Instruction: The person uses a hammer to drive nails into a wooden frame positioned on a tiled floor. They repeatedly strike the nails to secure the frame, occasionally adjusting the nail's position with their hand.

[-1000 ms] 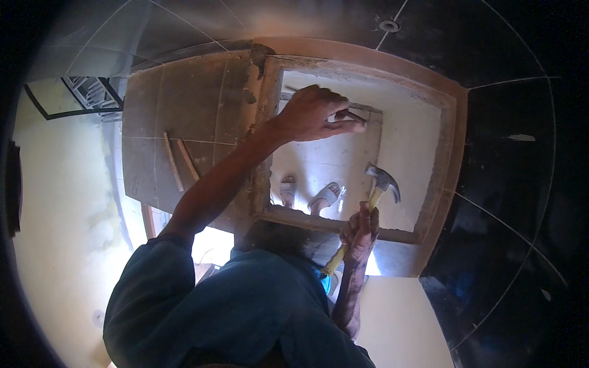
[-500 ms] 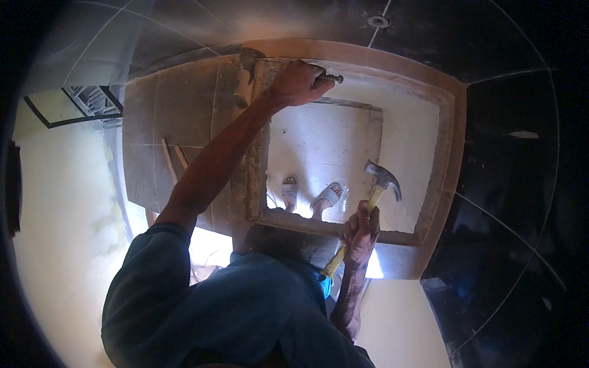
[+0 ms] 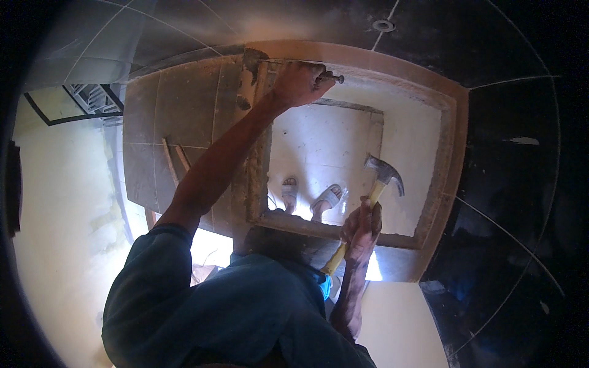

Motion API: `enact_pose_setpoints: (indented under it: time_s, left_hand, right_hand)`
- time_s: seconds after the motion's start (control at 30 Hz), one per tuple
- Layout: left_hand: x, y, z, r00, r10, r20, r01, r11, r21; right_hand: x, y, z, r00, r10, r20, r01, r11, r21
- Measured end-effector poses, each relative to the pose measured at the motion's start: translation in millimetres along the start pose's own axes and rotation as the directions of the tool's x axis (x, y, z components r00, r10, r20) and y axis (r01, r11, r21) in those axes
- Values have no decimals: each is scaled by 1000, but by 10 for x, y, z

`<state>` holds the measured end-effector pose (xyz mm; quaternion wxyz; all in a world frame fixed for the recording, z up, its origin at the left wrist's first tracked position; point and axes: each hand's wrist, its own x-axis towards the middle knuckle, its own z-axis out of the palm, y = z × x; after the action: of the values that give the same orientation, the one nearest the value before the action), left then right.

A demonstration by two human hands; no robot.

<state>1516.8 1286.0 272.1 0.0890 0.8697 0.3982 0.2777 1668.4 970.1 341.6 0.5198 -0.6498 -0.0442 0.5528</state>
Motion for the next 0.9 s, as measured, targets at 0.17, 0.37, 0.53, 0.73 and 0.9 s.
enact_pose_setpoints:
  time_s: [0.17, 0.37, 0.53, 0.73, 0.9]
  left_hand:
    - [115, 17, -111, 968, -143, 207, 156, 986, -50]
    - [94, -26, 22, 994, -46, 101, 50, 998, -37]
    - [51, -57, 19, 990, -49, 129, 51, 999, -11]
    - [8, -144, 229, 998, 12, 69, -10, 999, -35]
    - [-20, -145, 256, 995, 71, 75, -77, 994, 76]
  right_hand:
    - [175, -231, 301, 982, -186, 9, 186, 981, 60]
    - [668, -275, 1082, 914, -391, -104, 402, 848, 346]
    - [687, -534, 1042, 945, -318, 82, 310, 946, 93]
    - [712, -386, 1034, 975, -197, 104, 190, 979, 77]
    - [784, -193, 1037, 968, -252, 14, 242, 943, 229]
